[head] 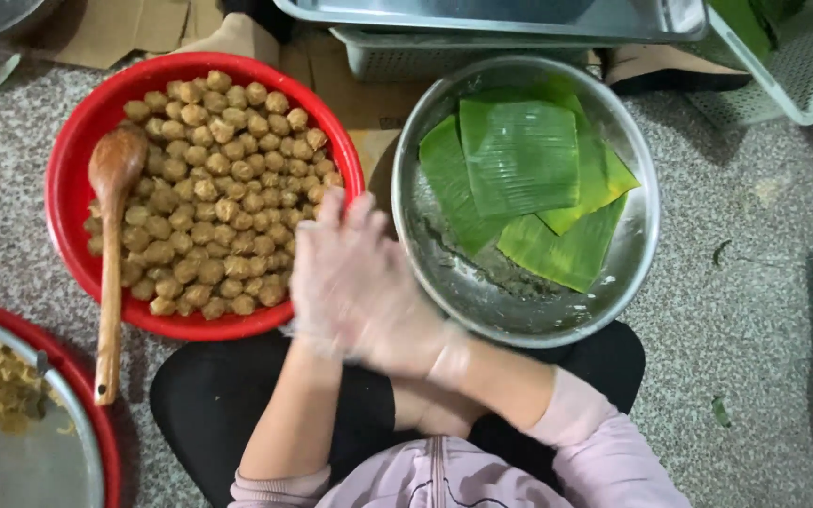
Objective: Wrapping pre-portioned filling balls into dough and rolling them into smooth spheres for food preparation.
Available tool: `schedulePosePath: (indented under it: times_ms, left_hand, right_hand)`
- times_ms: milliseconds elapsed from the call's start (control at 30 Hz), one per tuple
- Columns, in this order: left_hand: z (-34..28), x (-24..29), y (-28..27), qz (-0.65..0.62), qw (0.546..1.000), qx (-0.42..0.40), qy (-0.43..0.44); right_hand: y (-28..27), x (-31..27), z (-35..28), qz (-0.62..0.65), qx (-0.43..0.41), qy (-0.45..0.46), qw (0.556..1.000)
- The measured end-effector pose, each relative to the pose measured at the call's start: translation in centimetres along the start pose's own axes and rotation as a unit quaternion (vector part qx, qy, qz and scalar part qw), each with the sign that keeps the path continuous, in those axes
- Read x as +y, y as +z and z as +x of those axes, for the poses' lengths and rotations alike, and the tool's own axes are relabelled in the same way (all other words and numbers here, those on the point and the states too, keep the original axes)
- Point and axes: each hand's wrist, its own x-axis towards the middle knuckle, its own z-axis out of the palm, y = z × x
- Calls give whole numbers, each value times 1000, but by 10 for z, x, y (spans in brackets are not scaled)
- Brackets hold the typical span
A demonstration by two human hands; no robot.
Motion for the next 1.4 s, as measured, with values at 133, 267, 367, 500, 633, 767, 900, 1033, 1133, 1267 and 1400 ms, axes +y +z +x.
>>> schedulePosePath:
  times_ms: [133,267,367,500,633,767,900,1033,1133,1267,1400]
  left_hand:
    - [-18,38,43,636,740,215,45]
    - [-26,16,22,967,169,4,188]
    - [-16,23,37,919,212,34,330]
    - [-14,18,42,902,179,92,382]
    - [-20,-2,47,944,186,2,272]
    - [-18,-7,47,951,161,-12,265]
    - [-18,-14,46,949,142,-9,282]
    - [-15,-20,40,944,83,-33,318]
    - [-23,-16,54,931,62,-19,360]
    - [-30,-12,55,925,59,-4,376]
    - [-27,-3,50,929,64,1,366]
  right_hand:
    - [90,30,-3,216,78,-113,967]
    - [106,51,-11,456,175,-147,860]
    - [129,52,-21,521,198,-70,827]
    - [47,100,45,703,121,332,618]
    - [15,184,117,741,106,313,585]
    - [37,260,174,788,150,342,489]
    - [114,339,169,961,94,79,249]
    - [42,258,100,687,230,277,632]
    - [118,239,11,380,95,193,900]
    - [250,185,-109,270,-164,15,949]
    - [163,140,-82,123,-410,62,901]
